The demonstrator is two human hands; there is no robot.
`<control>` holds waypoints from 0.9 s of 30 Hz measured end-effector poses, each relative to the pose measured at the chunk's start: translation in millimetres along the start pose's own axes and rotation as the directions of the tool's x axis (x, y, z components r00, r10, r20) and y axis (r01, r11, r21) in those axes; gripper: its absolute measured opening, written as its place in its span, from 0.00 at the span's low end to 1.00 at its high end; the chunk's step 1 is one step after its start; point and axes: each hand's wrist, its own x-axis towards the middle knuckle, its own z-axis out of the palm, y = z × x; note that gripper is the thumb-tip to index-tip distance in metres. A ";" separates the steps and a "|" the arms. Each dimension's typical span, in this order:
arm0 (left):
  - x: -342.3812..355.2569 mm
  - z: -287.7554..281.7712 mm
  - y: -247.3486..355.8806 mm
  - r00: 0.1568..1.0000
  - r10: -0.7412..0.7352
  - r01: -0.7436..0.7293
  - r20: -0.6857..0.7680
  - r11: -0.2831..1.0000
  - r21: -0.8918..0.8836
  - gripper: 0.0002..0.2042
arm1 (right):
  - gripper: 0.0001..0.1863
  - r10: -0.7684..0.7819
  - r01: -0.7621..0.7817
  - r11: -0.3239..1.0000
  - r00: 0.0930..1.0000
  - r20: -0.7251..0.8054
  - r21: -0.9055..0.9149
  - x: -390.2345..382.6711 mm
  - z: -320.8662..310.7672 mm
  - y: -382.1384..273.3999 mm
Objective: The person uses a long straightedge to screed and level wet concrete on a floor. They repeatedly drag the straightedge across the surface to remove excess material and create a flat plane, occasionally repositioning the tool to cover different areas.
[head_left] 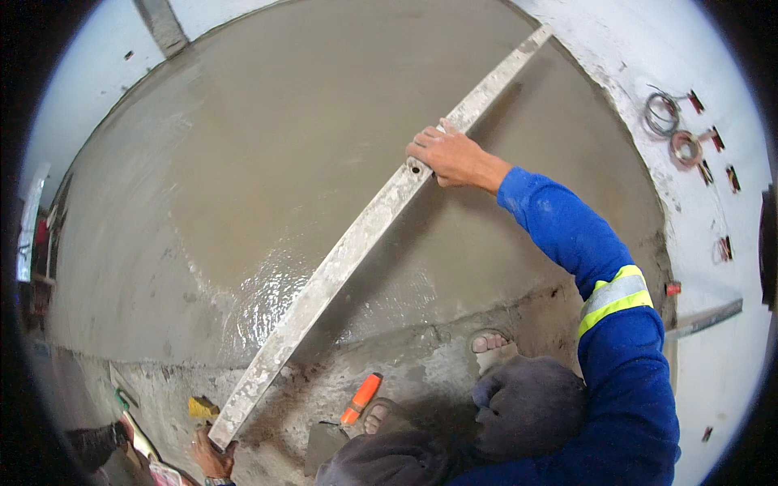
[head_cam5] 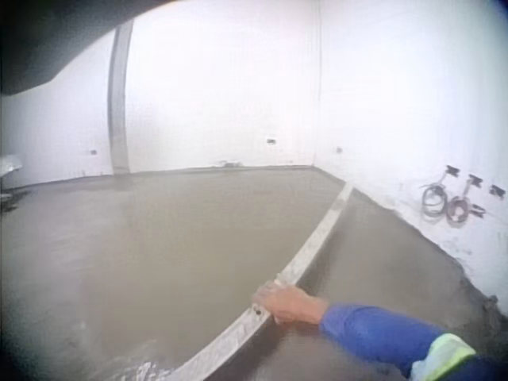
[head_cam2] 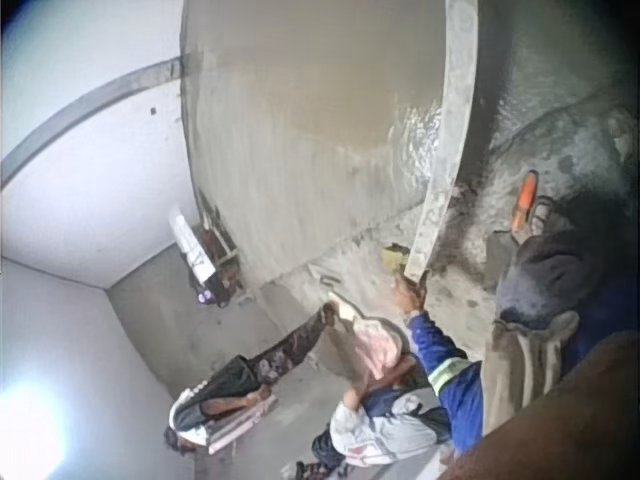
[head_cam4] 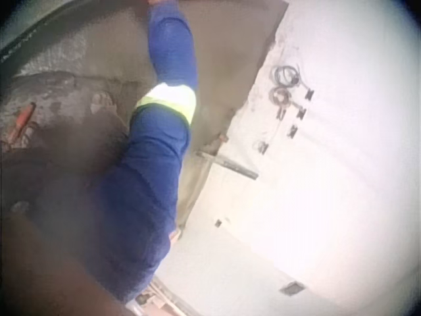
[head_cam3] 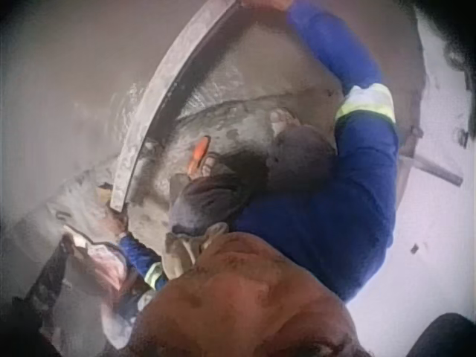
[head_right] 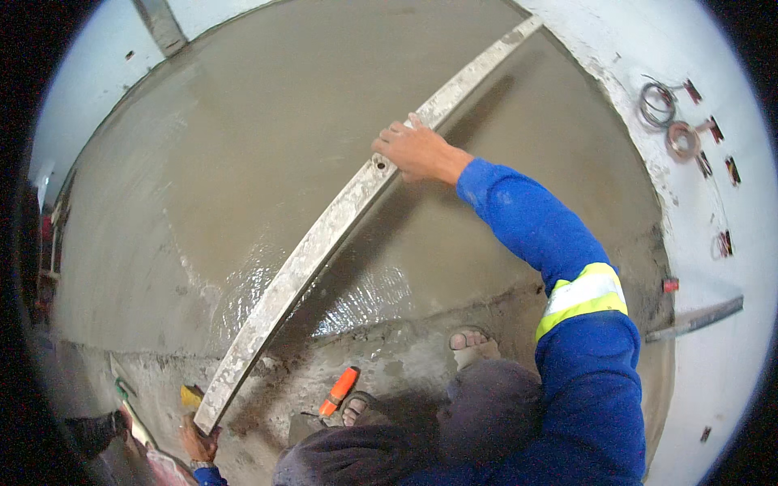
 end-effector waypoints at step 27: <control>-257.9 12.1 171.8 0.661 -0.646 0.713 0.382 0.699 -0.051 0.36 | 0.14 -0.406 0.413 0.910 0.883 -0.238 -0.020 318.6 52.5 -217.1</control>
